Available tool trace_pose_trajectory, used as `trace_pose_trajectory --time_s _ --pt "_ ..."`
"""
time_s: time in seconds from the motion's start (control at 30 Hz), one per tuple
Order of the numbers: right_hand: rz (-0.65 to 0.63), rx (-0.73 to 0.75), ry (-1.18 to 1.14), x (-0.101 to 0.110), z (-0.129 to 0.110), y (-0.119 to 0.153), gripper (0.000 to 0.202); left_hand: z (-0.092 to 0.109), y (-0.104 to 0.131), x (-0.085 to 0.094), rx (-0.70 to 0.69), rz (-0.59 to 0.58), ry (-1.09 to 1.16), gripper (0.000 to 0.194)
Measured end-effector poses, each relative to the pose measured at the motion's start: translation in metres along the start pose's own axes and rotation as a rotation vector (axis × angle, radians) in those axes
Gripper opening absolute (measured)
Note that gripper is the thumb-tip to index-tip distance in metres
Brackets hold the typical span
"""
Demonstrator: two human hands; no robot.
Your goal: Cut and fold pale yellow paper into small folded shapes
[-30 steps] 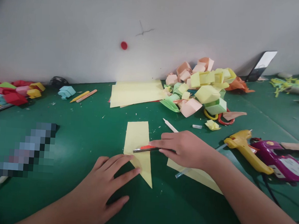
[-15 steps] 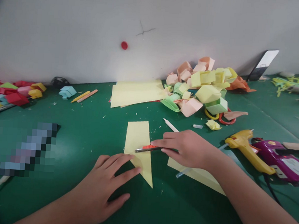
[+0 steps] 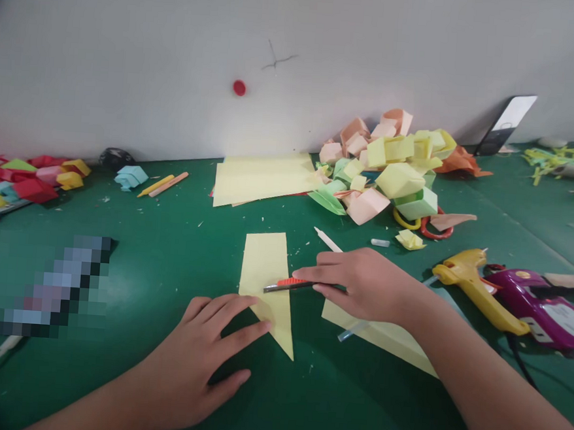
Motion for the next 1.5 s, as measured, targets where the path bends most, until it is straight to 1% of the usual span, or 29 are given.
trace_pose_trajectory --time_s 0.27,0.57,0.83,0.93,1.1,1.5 --pt "-0.009 -0.019 0.004 0.003 0.0 0.001 0.038 0.001 0.0 0.001 0.007 -0.012 -0.006 0.056" --pt "-0.027 -0.062 -0.001 0.003 0.003 0.004 0.038 0.0 0.001 0.0 -0.002 0.025 0.001 0.055" --pt "-0.05 -0.084 0.024 0.005 0.004 0.005 0.039 0.0 0.0 -0.002 0.001 0.003 -0.009 0.055" --pt "-0.038 -0.095 0.037 0.006 0.007 0.006 0.039 0.0 0.001 -0.002 0.0 -0.001 -0.008 0.054" --pt "-0.053 -0.094 0.025 0.007 0.009 0.008 0.039 -0.001 0.002 -0.002 0.013 0.01 -0.009 0.052" --pt "-0.046 -0.091 0.005 0.012 0.01 0.008 0.038 -0.001 0.001 -0.002 0.014 0.003 -0.01 0.052"
Point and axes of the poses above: each hand's wrist, its own y-axis away from the middle knuckle, its own x-axis out of the back of the hand, z = x × y, the point moved 2 cm from there along -y, towards the middle knuckle, and after that the axes turned 11 degrees about -x, right-handed, at the moved point
